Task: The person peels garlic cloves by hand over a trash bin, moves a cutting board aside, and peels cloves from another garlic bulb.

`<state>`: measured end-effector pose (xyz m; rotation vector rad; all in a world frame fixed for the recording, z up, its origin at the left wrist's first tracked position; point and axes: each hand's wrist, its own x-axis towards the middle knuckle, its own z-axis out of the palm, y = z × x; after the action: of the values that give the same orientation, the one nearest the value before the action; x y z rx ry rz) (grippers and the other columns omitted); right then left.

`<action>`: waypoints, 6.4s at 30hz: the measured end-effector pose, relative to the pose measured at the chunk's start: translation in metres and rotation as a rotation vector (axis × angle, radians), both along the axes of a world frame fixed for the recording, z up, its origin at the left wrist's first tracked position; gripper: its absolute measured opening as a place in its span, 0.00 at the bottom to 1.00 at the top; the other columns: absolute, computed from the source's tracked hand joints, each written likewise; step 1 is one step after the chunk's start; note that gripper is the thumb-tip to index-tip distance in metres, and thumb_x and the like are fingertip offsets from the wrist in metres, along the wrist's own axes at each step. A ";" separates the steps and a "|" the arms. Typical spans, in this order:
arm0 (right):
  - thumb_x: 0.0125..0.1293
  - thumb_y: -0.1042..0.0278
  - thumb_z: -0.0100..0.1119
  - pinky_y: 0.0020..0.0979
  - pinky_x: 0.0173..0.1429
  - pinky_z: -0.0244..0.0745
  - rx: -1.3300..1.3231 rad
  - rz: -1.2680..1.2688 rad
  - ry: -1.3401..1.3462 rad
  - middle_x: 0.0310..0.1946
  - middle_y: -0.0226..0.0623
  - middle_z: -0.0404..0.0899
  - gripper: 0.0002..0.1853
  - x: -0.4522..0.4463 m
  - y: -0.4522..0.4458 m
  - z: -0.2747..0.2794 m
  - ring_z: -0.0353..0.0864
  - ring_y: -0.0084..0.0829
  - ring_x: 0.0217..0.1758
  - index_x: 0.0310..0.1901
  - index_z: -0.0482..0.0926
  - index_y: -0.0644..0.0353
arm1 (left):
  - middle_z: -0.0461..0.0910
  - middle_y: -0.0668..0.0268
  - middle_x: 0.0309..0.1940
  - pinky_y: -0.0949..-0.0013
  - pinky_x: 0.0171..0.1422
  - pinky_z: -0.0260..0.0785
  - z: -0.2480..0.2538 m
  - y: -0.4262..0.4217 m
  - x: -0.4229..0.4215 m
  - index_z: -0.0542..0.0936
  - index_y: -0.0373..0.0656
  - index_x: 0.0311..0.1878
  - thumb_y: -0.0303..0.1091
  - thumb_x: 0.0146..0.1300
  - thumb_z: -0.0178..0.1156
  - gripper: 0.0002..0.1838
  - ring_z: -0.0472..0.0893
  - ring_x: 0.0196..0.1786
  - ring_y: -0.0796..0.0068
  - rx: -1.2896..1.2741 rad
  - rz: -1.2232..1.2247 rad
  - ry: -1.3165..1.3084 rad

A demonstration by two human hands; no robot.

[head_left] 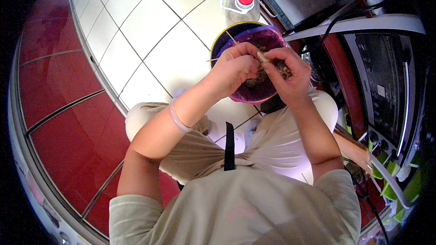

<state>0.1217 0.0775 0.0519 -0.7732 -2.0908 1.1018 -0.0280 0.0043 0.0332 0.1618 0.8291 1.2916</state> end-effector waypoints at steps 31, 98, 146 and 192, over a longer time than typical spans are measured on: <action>0.55 0.83 0.58 0.33 0.63 0.66 -0.200 0.155 -0.023 0.53 0.42 0.74 0.21 0.006 0.010 -0.012 0.73 0.35 0.59 0.52 0.71 0.63 | 0.62 0.81 0.14 0.80 0.17 0.44 0.002 0.009 -0.011 0.77 0.42 0.30 0.43 0.62 0.61 0.14 0.57 0.15 0.90 -0.186 -0.204 0.281; 0.58 0.74 0.64 0.20 0.29 0.72 -0.630 0.065 0.015 0.27 0.27 0.79 0.06 0.009 0.011 -0.014 0.76 0.15 0.25 0.37 0.78 0.61 | 0.74 0.73 0.19 0.78 0.30 0.64 -0.001 0.008 -0.010 0.81 0.37 0.30 0.29 0.52 0.65 0.06 0.70 0.25 0.86 0.160 -0.082 0.927; 0.61 0.74 0.62 0.24 0.26 0.76 -0.795 0.106 0.092 0.27 0.32 0.78 0.06 0.008 0.009 -0.013 0.77 0.19 0.24 0.37 0.76 0.64 | 0.77 0.72 0.23 0.81 0.30 0.64 0.010 0.006 -0.015 0.79 0.34 0.31 0.25 0.52 0.62 0.05 0.72 0.27 0.88 0.084 -0.158 0.764; 0.62 0.72 0.61 0.23 0.31 0.75 -0.979 0.015 0.238 0.27 0.32 0.78 0.07 0.009 0.013 -0.017 0.76 0.20 0.27 0.39 0.77 0.64 | 0.77 0.72 0.24 0.81 0.33 0.64 0.012 0.001 -0.003 0.80 0.35 0.34 0.26 0.55 0.63 0.05 0.71 0.28 0.88 0.146 -0.047 1.058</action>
<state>0.1305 0.0903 0.0353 -0.9757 -1.2807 2.1353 -0.0309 0.0050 0.0451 1.0333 1.5967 1.1829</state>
